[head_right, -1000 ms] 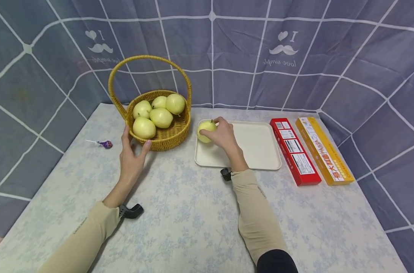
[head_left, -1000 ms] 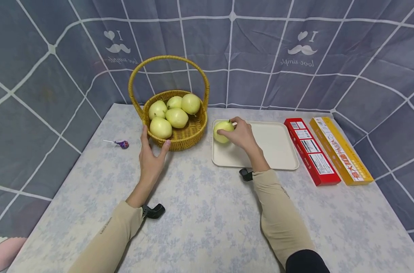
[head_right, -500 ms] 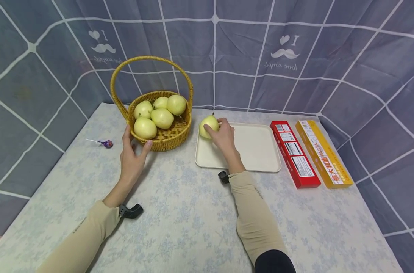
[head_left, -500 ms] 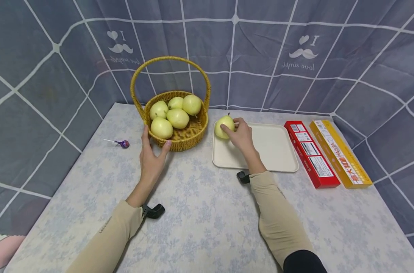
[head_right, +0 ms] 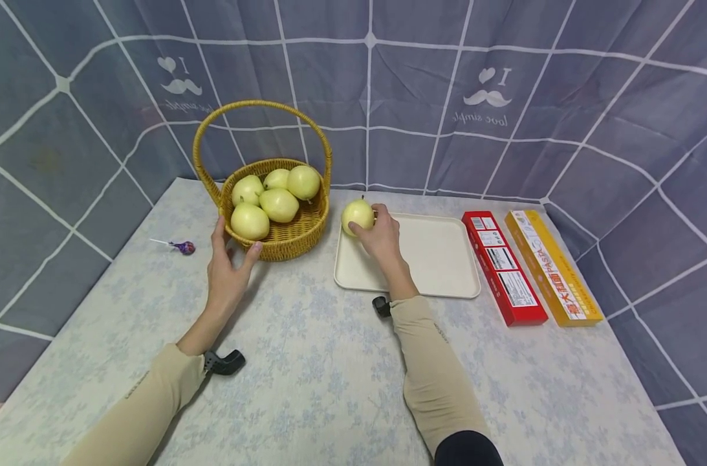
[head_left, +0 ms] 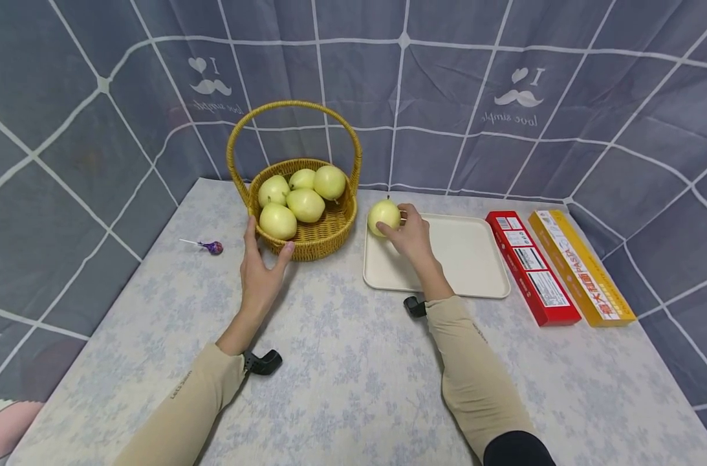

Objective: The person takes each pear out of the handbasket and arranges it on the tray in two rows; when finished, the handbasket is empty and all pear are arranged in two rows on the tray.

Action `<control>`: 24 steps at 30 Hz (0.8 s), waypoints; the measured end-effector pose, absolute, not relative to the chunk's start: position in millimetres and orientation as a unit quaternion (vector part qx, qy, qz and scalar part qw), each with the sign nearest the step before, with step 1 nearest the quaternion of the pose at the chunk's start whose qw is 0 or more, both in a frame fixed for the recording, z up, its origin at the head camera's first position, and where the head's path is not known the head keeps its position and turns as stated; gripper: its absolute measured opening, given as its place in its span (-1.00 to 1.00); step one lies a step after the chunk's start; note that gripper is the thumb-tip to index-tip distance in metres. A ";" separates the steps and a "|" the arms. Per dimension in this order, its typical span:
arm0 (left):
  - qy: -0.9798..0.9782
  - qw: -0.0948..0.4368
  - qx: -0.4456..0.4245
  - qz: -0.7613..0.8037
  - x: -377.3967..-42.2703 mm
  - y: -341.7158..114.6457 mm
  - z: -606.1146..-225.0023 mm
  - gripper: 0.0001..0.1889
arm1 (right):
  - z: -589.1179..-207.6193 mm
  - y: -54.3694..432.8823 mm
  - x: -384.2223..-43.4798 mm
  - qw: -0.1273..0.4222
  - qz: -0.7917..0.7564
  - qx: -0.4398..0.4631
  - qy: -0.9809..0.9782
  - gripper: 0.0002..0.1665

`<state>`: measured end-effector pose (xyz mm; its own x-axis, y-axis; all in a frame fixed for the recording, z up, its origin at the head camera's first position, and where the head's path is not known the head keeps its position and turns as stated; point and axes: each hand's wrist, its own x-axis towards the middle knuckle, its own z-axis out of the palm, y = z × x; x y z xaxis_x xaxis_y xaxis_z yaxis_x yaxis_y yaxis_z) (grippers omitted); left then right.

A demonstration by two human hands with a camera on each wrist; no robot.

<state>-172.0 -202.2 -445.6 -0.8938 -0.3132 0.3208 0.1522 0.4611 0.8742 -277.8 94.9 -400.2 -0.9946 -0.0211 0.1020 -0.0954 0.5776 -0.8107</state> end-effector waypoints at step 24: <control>-0.823 0.225 0.046 -0.520 -171.7 -202.3 -445.8 -0.01 | -400.0 98.7 -276.8 0.043 0.429 0.008 -0.902 0.10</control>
<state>-171.7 -202.3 -445.8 -0.8942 -0.3105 0.3224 0.1577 0.4555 0.8762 -276.8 98.7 -400.0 -0.9962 0.0221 0.0842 -0.0514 0.6317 -0.7735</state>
